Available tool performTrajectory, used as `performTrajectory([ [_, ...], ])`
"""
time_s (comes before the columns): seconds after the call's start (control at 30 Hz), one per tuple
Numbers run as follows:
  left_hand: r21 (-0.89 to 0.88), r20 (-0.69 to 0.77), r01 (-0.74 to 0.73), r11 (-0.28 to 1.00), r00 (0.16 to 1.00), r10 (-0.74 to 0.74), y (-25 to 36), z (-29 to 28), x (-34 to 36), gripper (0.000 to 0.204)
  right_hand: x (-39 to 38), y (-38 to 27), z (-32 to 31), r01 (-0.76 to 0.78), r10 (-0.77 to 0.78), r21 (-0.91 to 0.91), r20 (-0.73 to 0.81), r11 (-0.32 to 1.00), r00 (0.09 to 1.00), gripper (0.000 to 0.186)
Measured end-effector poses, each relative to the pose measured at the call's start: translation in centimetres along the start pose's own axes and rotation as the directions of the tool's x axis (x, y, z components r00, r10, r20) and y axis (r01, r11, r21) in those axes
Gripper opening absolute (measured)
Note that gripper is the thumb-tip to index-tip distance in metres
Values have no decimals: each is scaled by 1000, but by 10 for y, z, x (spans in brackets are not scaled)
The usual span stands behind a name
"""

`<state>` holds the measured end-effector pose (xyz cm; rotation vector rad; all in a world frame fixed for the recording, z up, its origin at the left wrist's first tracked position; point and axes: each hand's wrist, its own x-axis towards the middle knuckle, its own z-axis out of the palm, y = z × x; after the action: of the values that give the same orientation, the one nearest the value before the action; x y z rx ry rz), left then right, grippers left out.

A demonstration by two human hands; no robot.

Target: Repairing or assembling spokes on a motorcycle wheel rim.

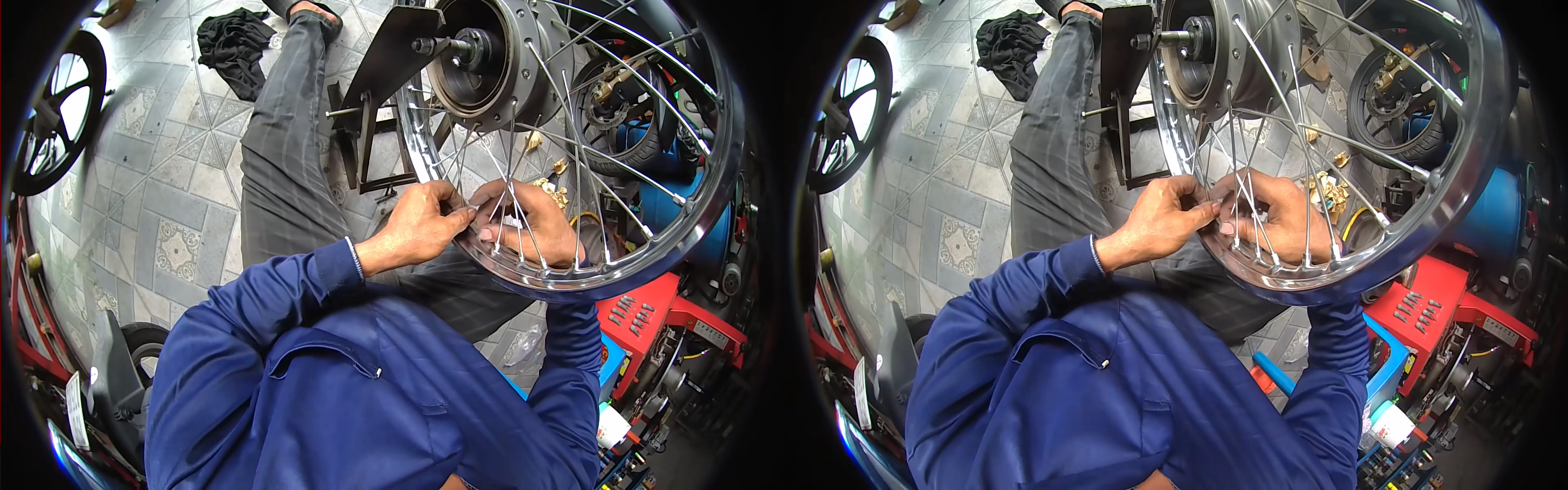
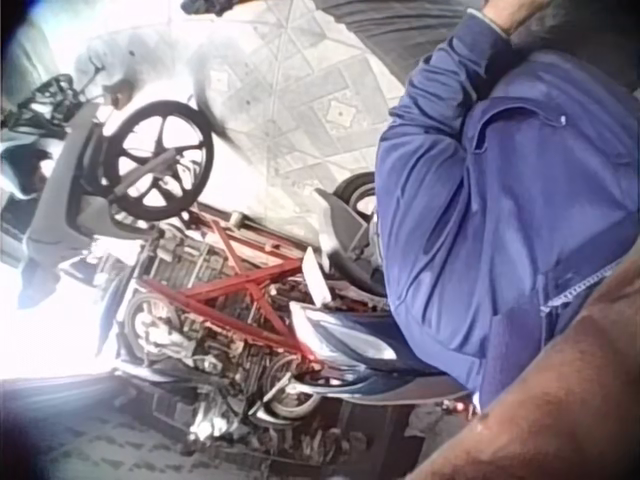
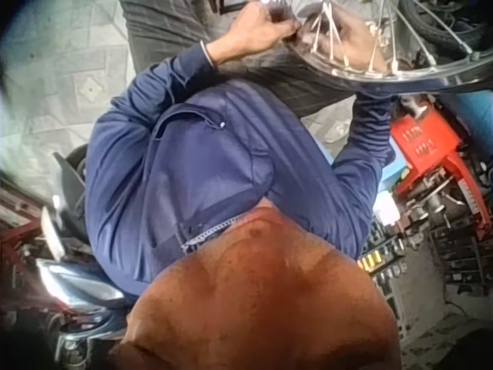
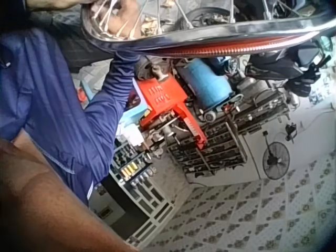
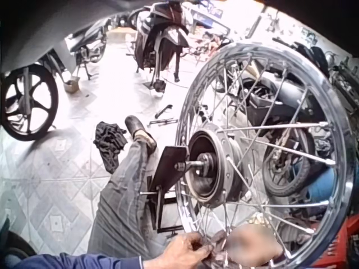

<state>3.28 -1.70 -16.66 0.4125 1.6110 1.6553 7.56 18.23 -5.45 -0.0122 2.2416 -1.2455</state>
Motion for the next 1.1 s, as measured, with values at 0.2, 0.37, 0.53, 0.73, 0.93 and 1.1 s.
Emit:
performTrajectory([
  [0.2, 22, 5, -39, 999, 999, 39, 2, 1, -2, 23, -3, 1, 0, 84, -81, 89, -37, 992, 996, 47],
  [0.37, 67, 11, 23, 997, 1000, -24, 9, 1, -3, 21, -4, -5, 1, 14, -14, 10, -15, 1000, 1000, 44],
  [0.53, -79, -13, -152, 985, 988, 151, -2, 0, -7, 21, -7, -8, 8, 56, -48, 311, -33, 949, 998, 43],
  [0.73, -48, 115, -68, 997, 991, 73, 5, -2, -5, 26, -9, -5, -6, 5, -6, 36, 29, 999, 1000, 48],
  [0.93, -10, 4, -15, 1000, 1000, 15, 0, 2, -7, 24, -13, -3, -2, -36, 47, 241, -41, 970, 998, 42],
  [1.1, -120, 9, -130, 984, 991, 132, -4, 0, -4, 22, -18, -6, 1, -63, 100, 314, -104, 947, 990, 42],
])
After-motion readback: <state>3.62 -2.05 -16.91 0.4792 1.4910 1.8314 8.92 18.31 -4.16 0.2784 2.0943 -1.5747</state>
